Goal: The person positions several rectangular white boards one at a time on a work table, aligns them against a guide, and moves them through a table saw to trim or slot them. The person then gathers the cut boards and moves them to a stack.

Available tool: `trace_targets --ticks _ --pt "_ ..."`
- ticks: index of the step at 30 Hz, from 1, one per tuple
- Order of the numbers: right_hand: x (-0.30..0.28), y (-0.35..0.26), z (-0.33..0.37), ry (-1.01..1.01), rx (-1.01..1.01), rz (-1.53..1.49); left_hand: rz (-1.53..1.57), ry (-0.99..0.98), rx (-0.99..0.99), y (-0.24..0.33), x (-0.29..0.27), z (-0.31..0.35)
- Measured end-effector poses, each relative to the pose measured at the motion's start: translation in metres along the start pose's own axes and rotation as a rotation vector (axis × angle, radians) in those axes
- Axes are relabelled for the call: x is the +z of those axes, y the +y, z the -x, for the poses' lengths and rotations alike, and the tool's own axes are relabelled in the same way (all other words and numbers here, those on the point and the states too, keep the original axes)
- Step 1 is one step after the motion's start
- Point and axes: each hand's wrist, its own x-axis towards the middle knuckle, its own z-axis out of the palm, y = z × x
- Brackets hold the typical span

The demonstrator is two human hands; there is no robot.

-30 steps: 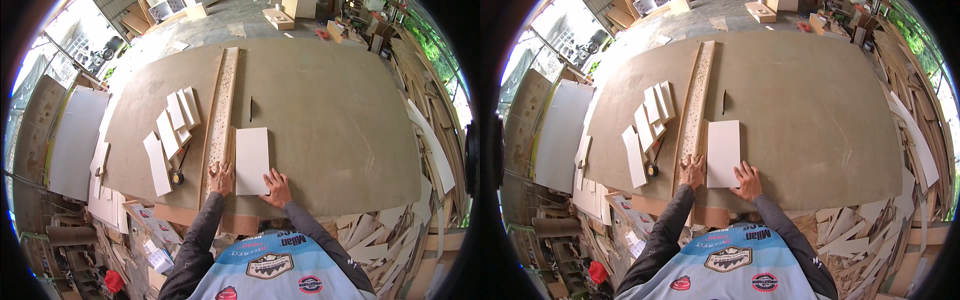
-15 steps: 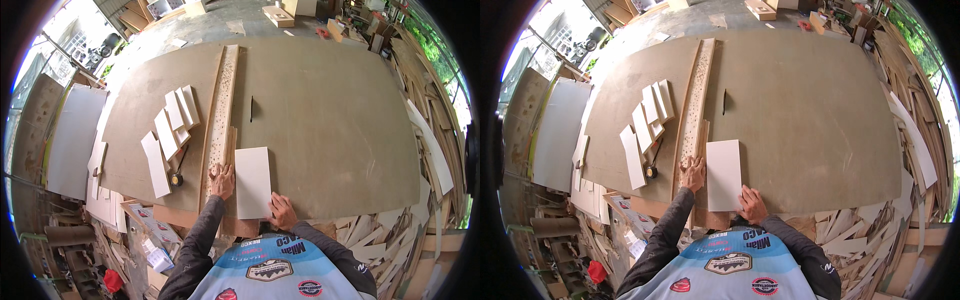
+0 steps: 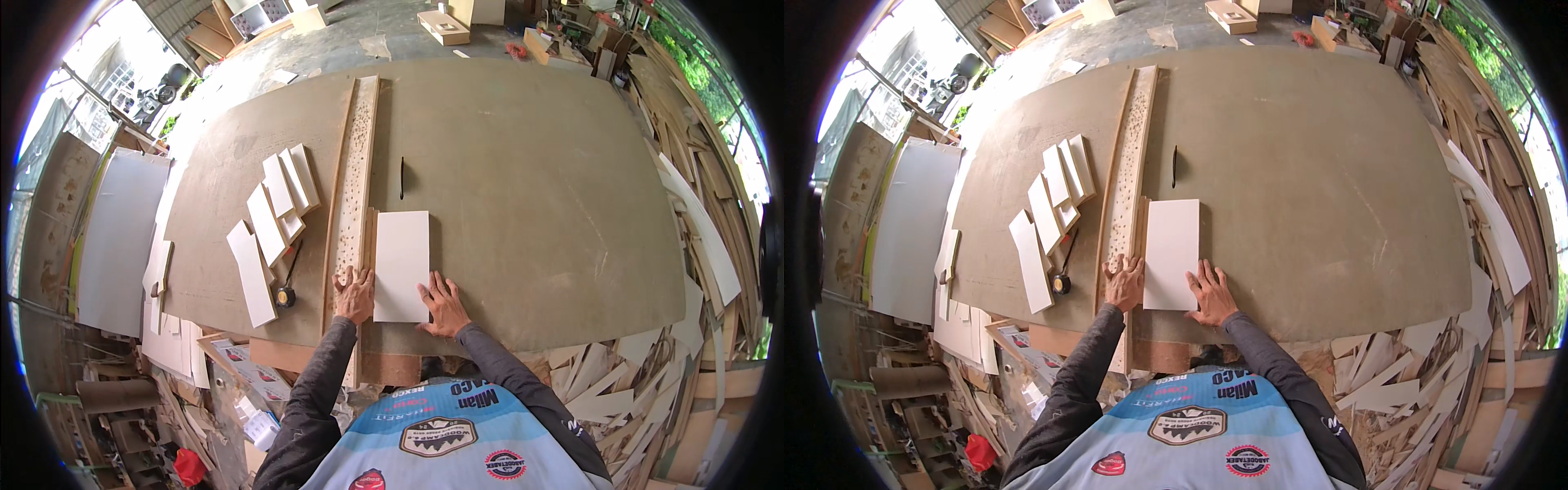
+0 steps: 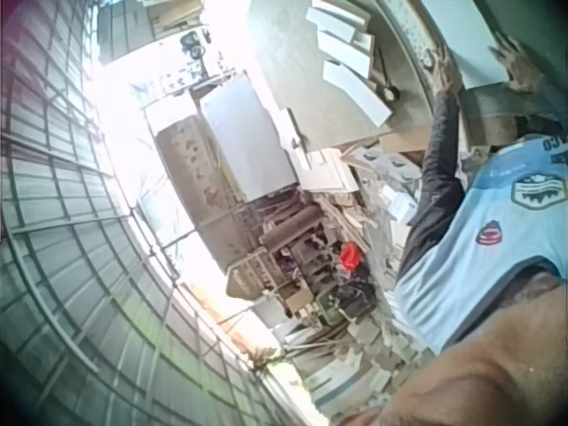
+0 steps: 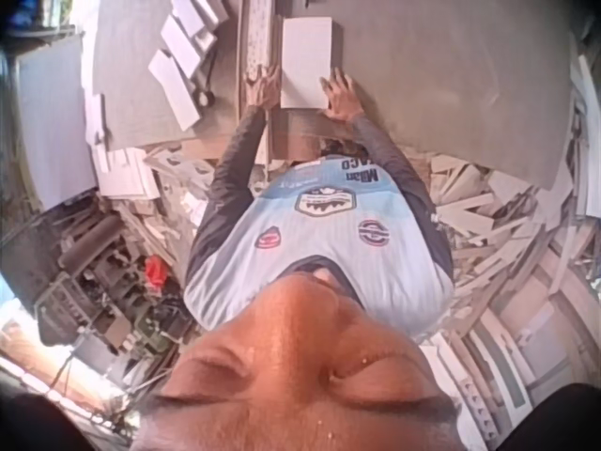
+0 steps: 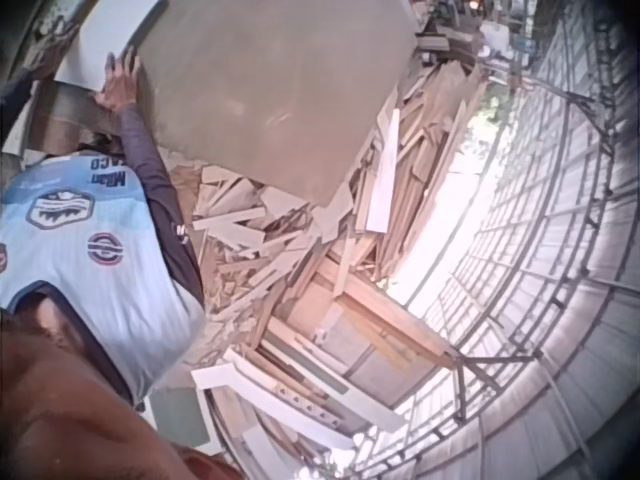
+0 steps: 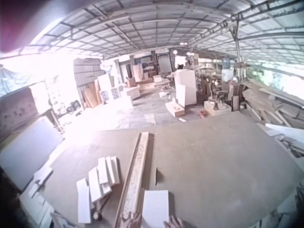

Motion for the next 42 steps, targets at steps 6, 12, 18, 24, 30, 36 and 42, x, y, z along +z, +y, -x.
trace_targets --ticks 6,12,18,24,30,36,42 --pt "-0.004 0.001 -0.01 -0.026 0.001 0.042 -0.047 -0.075 0.065 -0.011 0.005 0.009" --pt "-0.007 0.0 -0.007 -0.052 0.02 0.03 -0.163 -0.399 0.305 0.02 -0.061 0.03" --pt "0.007 0.012 -0.007 0.07 -0.053 -0.021 -0.173 -0.386 0.338 -0.004 -0.035 0.028" --pt "-0.01 0.014 -0.008 -0.063 -0.087 0.108 -0.15 -0.38 0.288 0.003 -0.034 0.026" --pt "-0.016 0.024 -0.01 -0.082 -0.147 0.141 -0.17 -0.323 0.338 -0.006 -0.019 0.022" --pt "-0.033 0.031 -0.035 -0.127 -0.137 0.241 -0.17 -0.338 0.328 -0.01 -0.017 -0.006" --pt "-0.036 0.043 -0.054 -0.151 -0.129 0.259 -0.187 -0.403 0.278 -0.005 -0.029 -0.032"
